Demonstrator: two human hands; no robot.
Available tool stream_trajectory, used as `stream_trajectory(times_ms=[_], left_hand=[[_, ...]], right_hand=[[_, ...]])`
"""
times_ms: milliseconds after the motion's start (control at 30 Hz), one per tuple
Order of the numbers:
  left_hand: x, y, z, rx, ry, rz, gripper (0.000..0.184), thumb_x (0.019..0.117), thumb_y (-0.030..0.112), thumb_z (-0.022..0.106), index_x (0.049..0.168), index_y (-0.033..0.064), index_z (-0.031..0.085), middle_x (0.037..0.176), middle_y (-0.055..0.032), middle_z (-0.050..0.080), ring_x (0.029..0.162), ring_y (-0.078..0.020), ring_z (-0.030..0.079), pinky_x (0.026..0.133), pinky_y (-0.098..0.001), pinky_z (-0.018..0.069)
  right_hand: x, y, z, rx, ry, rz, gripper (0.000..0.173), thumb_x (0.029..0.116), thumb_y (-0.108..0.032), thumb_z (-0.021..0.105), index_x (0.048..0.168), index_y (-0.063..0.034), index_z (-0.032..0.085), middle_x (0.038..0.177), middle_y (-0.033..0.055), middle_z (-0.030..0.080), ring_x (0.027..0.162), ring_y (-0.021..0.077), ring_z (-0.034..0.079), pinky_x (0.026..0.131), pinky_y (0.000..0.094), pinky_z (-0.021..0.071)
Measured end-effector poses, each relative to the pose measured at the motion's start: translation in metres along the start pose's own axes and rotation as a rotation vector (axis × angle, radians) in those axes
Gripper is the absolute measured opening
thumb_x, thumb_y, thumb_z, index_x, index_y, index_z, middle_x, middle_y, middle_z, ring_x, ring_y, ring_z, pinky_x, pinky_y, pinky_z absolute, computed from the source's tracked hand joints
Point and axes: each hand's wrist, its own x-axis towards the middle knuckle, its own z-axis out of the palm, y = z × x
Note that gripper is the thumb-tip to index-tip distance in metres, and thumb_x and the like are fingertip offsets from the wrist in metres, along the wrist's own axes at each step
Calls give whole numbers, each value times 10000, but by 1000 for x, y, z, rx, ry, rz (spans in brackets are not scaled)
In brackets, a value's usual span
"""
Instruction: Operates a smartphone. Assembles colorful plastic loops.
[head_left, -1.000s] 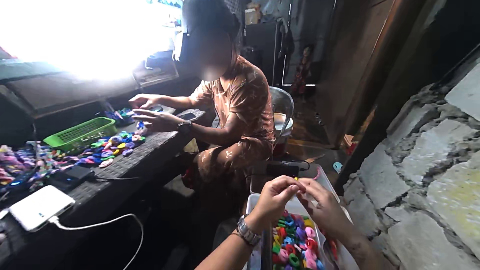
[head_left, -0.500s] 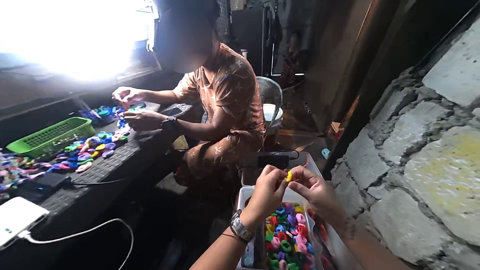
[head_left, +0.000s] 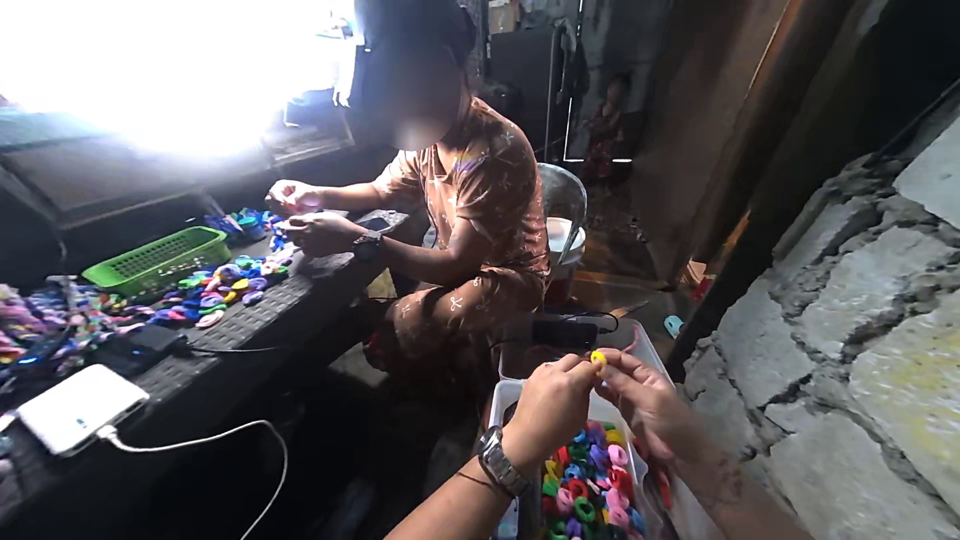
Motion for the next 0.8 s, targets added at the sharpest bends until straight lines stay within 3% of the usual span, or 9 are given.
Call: stream_trajectory(times_ms=[100,167,367,433,500,600,733,800], left_hand=[[4,-2,-6,-97,-20,-25,185,1008,57,544,992,20,725,913,-110,702,850,-233,701,781,-420,587],[4,-4,-8,-122,-15,-29,182,1012,57,537,965,25,710,884,-96,690,830,-209,687,773,-393,580],[5,-3,-10,-114,-49,-20,198,996,22,508,929,19,695,825,-87,669,794,-201,669,766,-381,566],[5,-4,-10,-93,-57,-18,194,994,37,512,923,33,693,819,-77,674,785,-201,667,760,-414,542],[4,-3,-9,-34,-73,-33,192,988,58,515,925,60,697,831,-59,694,805,-200,680,798,-455,517],[5,1,-11,-5,-174,-72,189,982,70,514,944,61,699,845,-68,705,827,-216,686,832,-498,485],[5,5,-12,-28,-323,-133,191,999,84,505,999,24,686,874,-112,703,868,-262,688,885,-540,467],[3,2,-11,-23,-281,-135,198,997,83,494,991,28,683,860,-107,695,855,-259,682,874,-533,468]], right_hand=[[5,0,-10,269,-17,4,210,1021,-158,516,943,-188,709,929,-33,693,867,83,666,798,265,584],[8,2,-17,402,-48,-27,122,962,-238,653,885,-233,748,914,-36,699,861,98,682,791,290,600],[11,5,-23,594,-179,-100,67,915,-268,734,884,-213,758,1015,-14,703,826,98,703,743,270,628],[12,4,-22,572,-158,-138,111,961,-237,676,886,-209,753,971,-16,702,797,87,697,733,258,624],[11,3,-19,465,-67,-184,244,1042,-171,526,894,-204,717,876,-28,685,734,65,670,695,227,604],[13,-2,-12,343,91,-210,362,1071,-84,328,907,-180,636,747,-51,631,620,35,614,609,193,569],[18,-12,-16,321,236,-242,378,1085,-60,260,927,-175,584,696,-88,607,571,6,588,574,157,547],[22,-18,-27,162,233,-329,303,1080,-65,330,973,-157,598,719,-85,617,605,14,597,610,167,550]])
